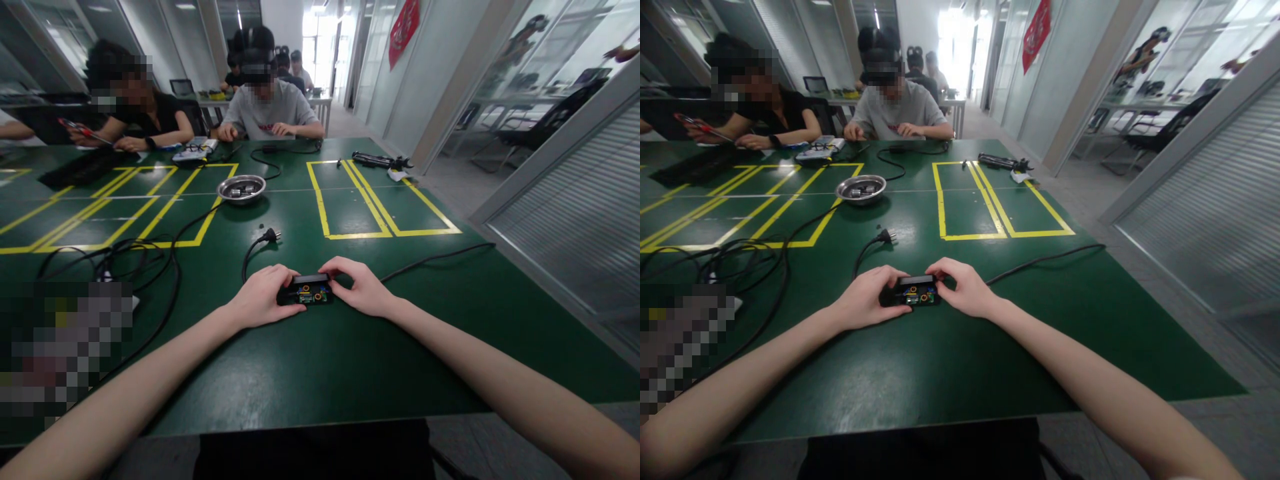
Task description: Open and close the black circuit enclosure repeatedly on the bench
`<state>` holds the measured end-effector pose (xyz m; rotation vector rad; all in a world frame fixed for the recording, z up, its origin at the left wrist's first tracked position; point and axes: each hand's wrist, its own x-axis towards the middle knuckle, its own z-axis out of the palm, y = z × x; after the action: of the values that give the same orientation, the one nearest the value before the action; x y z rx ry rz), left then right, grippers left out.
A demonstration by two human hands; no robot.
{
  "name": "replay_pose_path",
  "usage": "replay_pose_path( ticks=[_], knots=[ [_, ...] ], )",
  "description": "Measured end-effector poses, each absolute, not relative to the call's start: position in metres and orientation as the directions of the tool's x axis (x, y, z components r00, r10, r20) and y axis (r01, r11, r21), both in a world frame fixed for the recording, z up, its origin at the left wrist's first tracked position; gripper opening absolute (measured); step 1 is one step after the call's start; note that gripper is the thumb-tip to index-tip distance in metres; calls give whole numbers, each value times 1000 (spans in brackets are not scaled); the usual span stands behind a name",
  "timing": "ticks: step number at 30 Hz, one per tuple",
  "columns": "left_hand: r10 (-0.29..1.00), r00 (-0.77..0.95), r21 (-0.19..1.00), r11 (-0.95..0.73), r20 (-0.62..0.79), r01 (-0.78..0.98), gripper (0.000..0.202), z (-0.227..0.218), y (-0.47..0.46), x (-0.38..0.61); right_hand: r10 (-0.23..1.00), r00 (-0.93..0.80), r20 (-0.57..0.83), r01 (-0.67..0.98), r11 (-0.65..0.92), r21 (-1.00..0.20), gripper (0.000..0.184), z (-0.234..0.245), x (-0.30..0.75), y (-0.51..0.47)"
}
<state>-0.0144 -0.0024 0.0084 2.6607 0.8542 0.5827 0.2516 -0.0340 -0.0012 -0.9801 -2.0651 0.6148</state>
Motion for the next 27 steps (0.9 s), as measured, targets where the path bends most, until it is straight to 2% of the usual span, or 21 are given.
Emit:
replay_pose_path(
  ticks=[9, 15, 22, 27],
  knots=[
    [618, 722, 521, -747, 312, 414, 49, 5, -3, -18, 784, -398, 477, 324, 606, -726, 11, -1, 252, -36],
    [534, 740, 488, -813, 408, 317, 39, 3, -1, -20, 767, -416, 489, 320, 627, -711, 9, 2, 256, -37],
    [508, 769, 479, -824, 389, 302, 26, 6, -2, -19, 725, -485, 488, 350, 673, -652, 12, 9, 259, -38],
    [471, 778, 460, -847, 415, 267, 19, 5, -1, -19, 654, -566, 502, 334, 738, -586, 22, 6, 260, -38]
  ],
)
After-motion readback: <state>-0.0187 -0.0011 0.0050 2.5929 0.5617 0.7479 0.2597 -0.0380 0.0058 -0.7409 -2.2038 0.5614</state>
